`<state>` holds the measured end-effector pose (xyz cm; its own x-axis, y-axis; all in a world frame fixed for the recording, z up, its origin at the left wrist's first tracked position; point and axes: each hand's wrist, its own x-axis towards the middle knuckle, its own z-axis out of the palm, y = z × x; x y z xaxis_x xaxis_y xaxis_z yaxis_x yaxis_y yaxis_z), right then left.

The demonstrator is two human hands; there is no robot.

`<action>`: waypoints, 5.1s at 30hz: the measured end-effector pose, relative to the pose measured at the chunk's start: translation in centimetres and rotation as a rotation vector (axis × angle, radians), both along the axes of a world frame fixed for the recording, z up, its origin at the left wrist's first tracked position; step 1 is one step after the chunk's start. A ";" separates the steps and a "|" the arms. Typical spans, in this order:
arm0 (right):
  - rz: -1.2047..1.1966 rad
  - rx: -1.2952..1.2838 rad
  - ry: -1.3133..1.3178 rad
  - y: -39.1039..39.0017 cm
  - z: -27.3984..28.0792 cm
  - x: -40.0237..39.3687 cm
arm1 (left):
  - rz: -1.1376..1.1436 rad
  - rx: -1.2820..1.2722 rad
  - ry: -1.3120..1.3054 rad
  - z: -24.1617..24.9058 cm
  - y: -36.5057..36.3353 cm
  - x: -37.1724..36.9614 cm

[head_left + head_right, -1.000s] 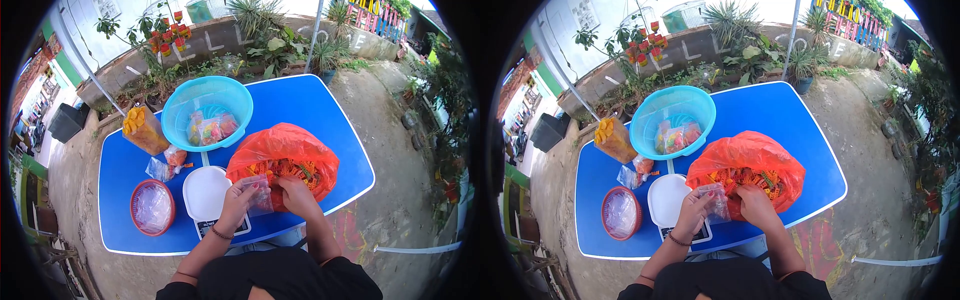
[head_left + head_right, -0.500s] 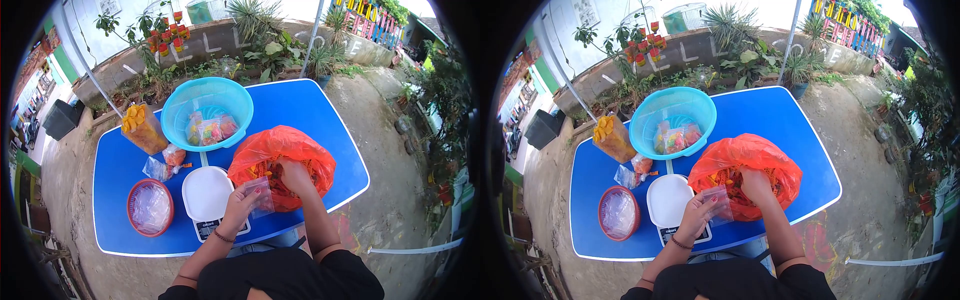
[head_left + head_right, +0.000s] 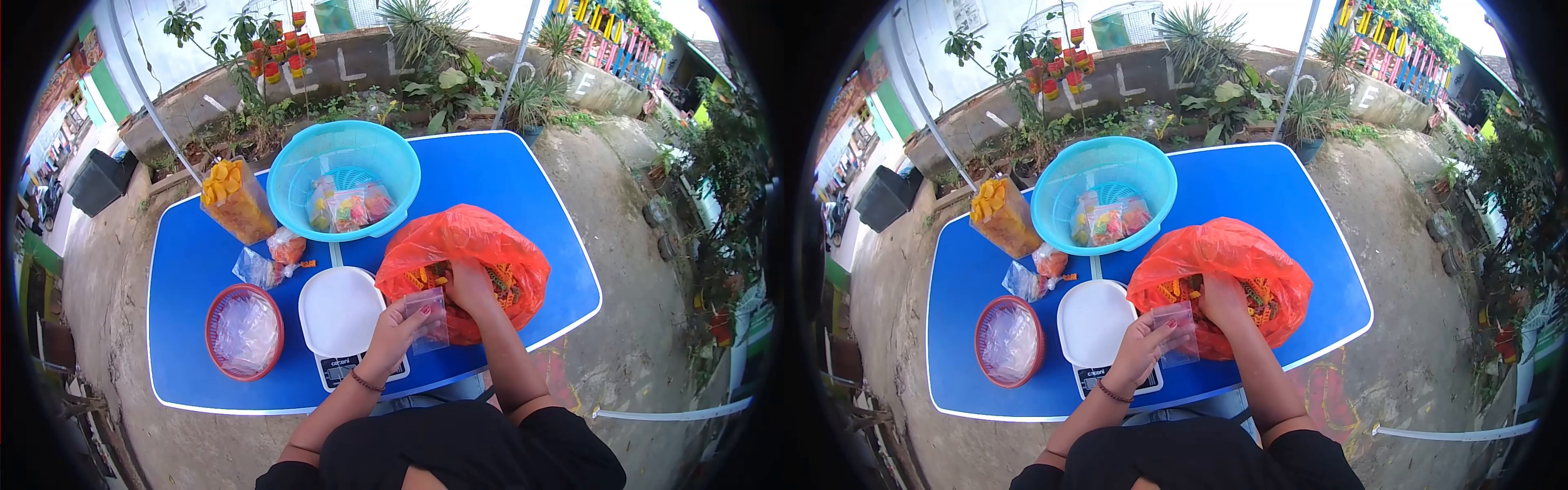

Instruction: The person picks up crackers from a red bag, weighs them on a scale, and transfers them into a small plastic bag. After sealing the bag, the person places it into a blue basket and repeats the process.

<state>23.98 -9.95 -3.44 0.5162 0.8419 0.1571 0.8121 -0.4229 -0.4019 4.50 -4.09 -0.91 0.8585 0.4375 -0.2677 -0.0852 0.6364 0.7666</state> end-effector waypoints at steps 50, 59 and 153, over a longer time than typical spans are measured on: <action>0.090 0.389 0.450 -5.9 4.0 -1.3 | 0.073 0.460 0.031 -0.1 0.1 0.7; 0.162 0.104 -0.031 -5.7 2.9 -1.9 | -0.226 1.248 0.136 0.4 -0.7 0.4; -0.036 0.319 -0.040 -8.5 3.6 -0.4 | -0.365 1.111 0.120 -0.2 -2.6 0.1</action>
